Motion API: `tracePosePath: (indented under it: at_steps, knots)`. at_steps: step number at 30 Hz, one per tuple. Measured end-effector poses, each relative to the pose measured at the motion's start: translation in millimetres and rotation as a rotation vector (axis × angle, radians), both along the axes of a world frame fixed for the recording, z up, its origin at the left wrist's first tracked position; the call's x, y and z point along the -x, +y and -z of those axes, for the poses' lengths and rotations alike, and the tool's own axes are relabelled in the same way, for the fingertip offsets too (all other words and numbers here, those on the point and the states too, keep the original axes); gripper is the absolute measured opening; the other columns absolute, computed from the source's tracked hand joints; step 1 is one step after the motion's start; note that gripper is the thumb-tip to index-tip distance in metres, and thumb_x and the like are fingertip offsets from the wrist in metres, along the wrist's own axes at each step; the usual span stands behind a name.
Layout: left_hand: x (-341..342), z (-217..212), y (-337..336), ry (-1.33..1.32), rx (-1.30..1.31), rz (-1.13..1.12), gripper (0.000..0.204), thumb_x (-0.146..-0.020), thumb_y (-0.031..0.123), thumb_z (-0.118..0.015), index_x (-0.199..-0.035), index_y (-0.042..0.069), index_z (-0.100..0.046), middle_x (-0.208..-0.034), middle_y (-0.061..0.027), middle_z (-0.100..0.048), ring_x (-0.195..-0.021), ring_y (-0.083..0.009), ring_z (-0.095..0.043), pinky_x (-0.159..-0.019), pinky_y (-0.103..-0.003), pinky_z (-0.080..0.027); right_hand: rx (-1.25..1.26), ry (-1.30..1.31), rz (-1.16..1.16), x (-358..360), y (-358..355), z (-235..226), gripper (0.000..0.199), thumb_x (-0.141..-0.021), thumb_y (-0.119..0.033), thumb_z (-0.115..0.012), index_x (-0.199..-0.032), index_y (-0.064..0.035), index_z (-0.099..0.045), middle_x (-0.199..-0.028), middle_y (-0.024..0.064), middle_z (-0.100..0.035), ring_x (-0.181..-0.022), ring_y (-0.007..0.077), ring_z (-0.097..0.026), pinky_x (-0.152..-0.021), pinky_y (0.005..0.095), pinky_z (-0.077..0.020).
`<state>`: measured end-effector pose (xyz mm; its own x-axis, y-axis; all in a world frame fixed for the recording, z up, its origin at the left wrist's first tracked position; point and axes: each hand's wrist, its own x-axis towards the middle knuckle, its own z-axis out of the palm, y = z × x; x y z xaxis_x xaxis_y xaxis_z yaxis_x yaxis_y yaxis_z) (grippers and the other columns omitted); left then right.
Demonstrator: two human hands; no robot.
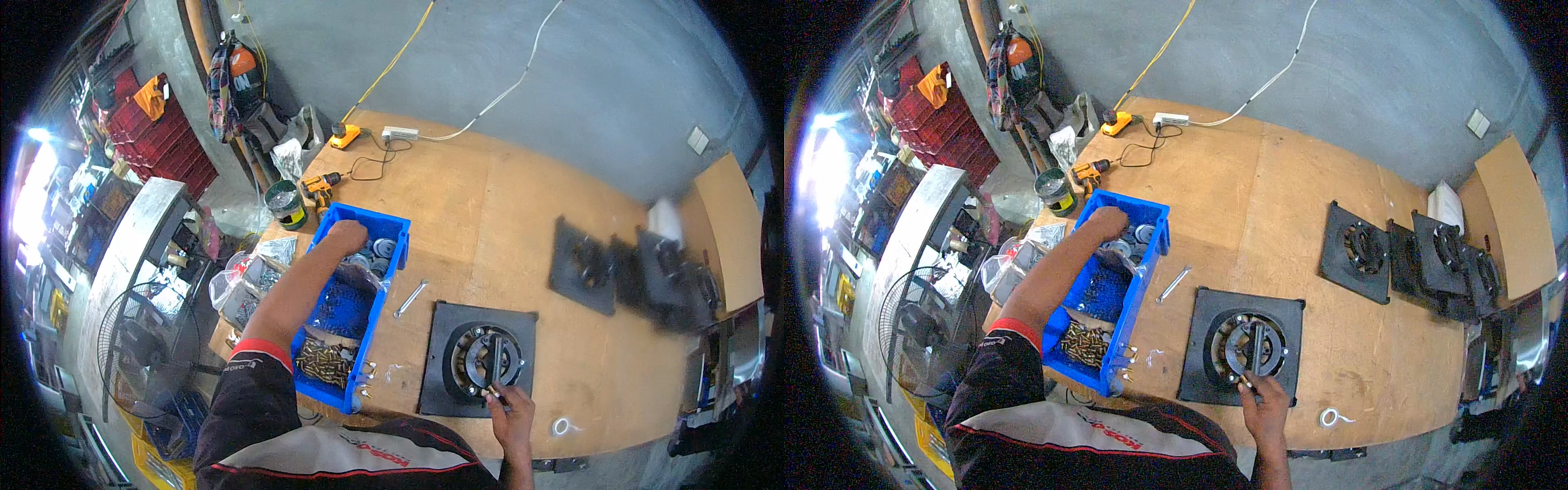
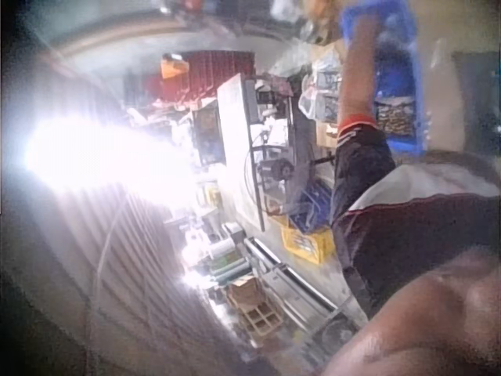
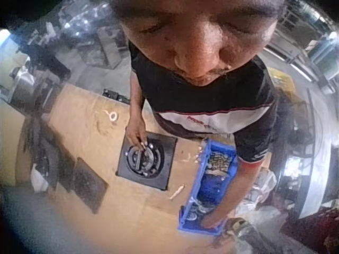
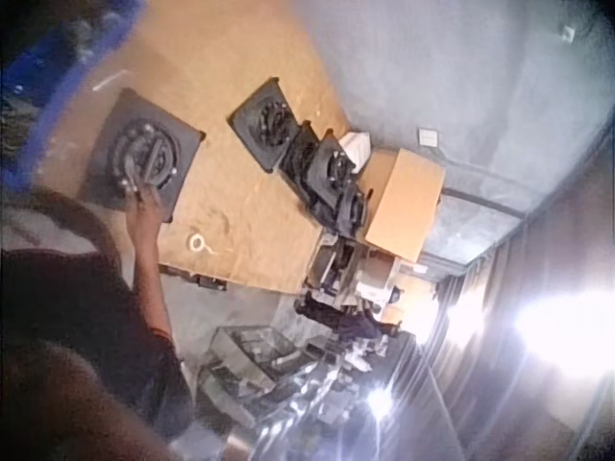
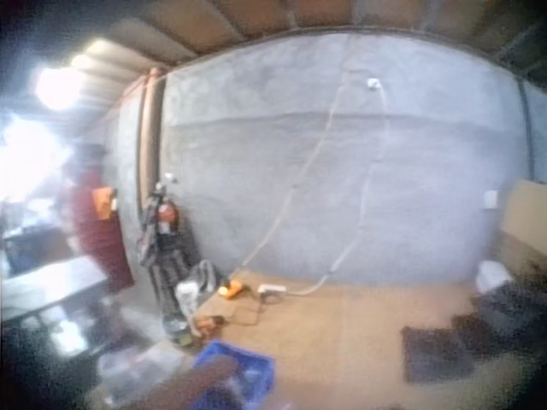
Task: The person assembles a square fan unit by inserting brass fasteners into a black plastic frame and securing them with white tape. They repeat this process for multiple units, retrieving fasteners from a blue bin and applying tape to each assembly.
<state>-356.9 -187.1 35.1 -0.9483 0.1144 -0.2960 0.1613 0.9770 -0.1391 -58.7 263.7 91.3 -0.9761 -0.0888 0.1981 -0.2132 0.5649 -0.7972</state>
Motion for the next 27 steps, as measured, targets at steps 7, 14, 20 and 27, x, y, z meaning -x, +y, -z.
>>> tracePosePath:
  at_steps: [7, 14, 20, 27]
  knots:
    - [-31, -31, -19, 0.193, -0.495, 0.085, 0.019, -0.082, 0.019, -0.067, -0.097, 0.007, -0.069, -0.1, -0.0187, -0.071, -0.096, -0.0374, -0.068, -0.083, -0.047, -0.054, -0.125, -0.011, 0.03, -15, 10, 10, 0.023, -0.085, -0.012, -0.072, -0.106, 0.0002, -0.072, -0.087, 0.0186, -0.067, -0.076, 0.0351, -0.066, -0.067, 0.0415, -0.0511]
    - [-165, -97, 152, 0.192, -0.895, 0.242, 0.029, -0.09, 0.008, -0.06, -0.119, 0.006, -0.056, -0.096, -0.0168, -0.069, -0.092, -0.0321, -0.069, -0.082, -0.043, -0.053, -0.061, -0.076, 0.346, -32, 46, 59, 0.026, -0.087, -0.015, -0.072, -0.11, -0.0017, -0.072, -0.09, 0.0185, -0.069, -0.081, 0.0325, -0.067, -0.074, 0.0394, -0.0522]
    - [-238, -15, 284, -0.299, -0.814, 0.701, 0.041, -0.091, 0.02, -0.063, -0.131, 0.015, -0.057, -0.123, -0.019, -0.064, -0.109, -0.0396, -0.064, -0.09, -0.049, -0.053, 0.271, -0.238, 0.545, -58, 46, 94, 0.028, -0.088, -0.012, -0.072, -0.113, -0.0001, -0.072, -0.09, 0.0137, -0.07, -0.079, 0.0205, -0.065, -0.073, 0.0315, -0.0515]
    - [-247, 1, 320, -0.246, -0.791, 0.686, 0.037, -0.088, 0.022, -0.064, -0.124, 0.013, -0.063, -0.121, -0.0156, -0.061, -0.101, -0.0376, -0.067, -0.087, -0.047, -0.055, 0.358, -0.284, 0.64, -103, 47, 154, 0.031, -0.089, -0.015, -0.074, -0.116, 0.0014, -0.07, -0.093, 0.0063, -0.071, -0.081, 0.0132, -0.064, -0.075, 0.0292, -0.0528]
